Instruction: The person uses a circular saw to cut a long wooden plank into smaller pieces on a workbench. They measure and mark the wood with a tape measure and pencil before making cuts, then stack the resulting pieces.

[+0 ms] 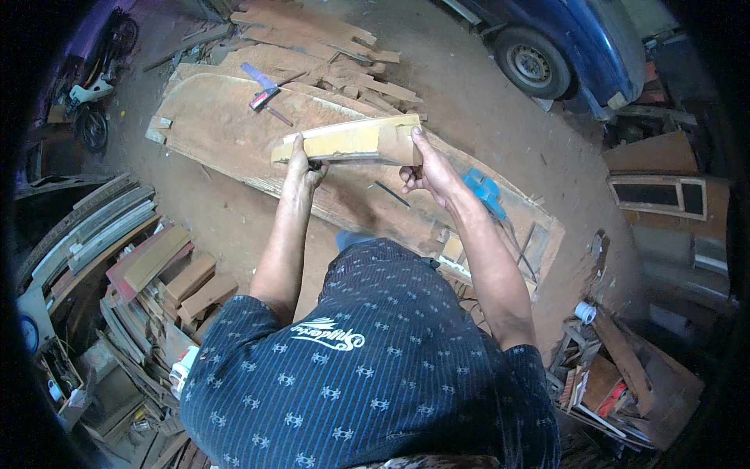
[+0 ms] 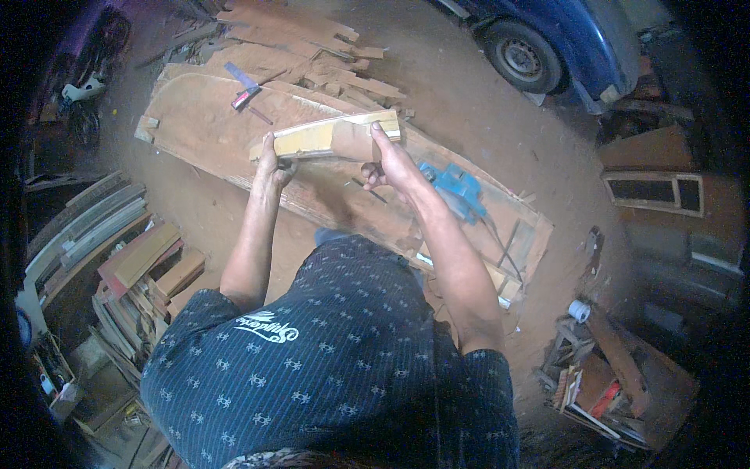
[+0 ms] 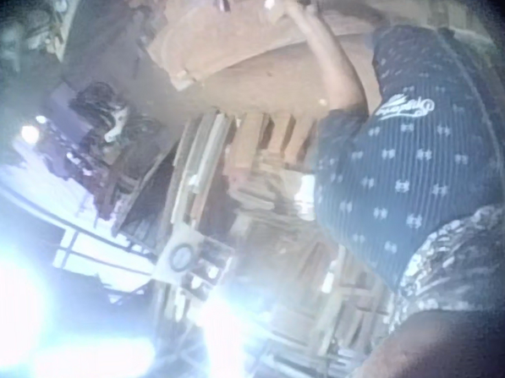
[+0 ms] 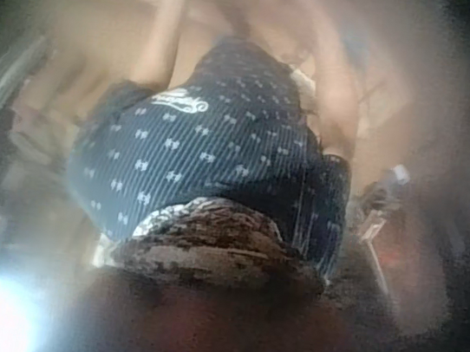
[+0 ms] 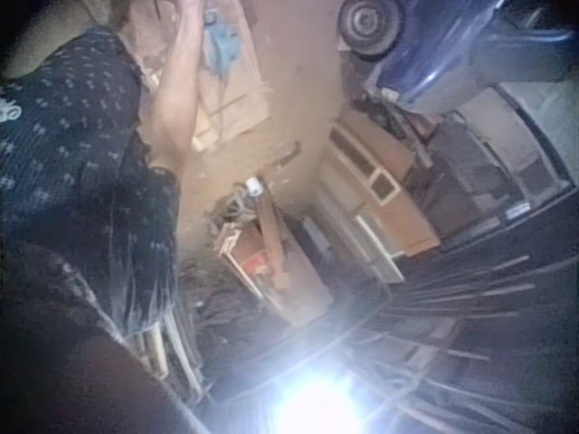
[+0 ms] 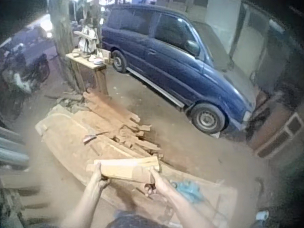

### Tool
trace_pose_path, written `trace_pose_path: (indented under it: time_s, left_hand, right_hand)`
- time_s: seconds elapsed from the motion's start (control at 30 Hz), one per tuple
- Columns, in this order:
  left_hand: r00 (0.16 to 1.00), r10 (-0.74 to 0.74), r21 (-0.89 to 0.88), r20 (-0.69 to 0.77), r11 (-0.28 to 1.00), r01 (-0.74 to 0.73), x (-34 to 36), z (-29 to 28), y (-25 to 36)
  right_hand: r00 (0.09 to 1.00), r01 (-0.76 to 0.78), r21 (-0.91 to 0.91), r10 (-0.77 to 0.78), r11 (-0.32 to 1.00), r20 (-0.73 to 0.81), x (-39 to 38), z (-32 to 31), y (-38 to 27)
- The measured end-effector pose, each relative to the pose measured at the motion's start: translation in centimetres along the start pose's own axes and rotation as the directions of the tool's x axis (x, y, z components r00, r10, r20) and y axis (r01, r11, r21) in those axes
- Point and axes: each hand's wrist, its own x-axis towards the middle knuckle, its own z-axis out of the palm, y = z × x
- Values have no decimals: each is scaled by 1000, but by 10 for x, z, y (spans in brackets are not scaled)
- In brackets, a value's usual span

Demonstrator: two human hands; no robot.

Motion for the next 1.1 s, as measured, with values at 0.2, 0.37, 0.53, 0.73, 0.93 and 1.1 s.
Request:
trace_pose_path:
  time_s: [0.2,0.37,0.53,0.73,0.93,1.1]
  left_hand:
    - [998,-36,6,-42,999,36,5,1,2]
    - [996,-83,-6,8,996,83,26,7,-33]
    - [995,-83,132,-52,987,89,120,-42,-109]
    - [968,-211,558,135,823,102,172,-101,-152]
    - [633,57,631,772,-192,-752,52,-39,-196]
    - [606,-63,551,793,-348,-758,28,-10,-235]
  right_hand:
    - [998,-7,153,15,988,-53,16,-17,15]
    - [963,111,429,10,896,-269,16,-63,72]
    - [931,96,521,109,848,-349,-19,-106,184]
    - [724,-9,512,359,859,-590,-106,-137,308]
    - [495,35,402,334,915,-802,-164,-178,374]
    - [268,-430,-206,-94,879,-959,-198,-253,385]
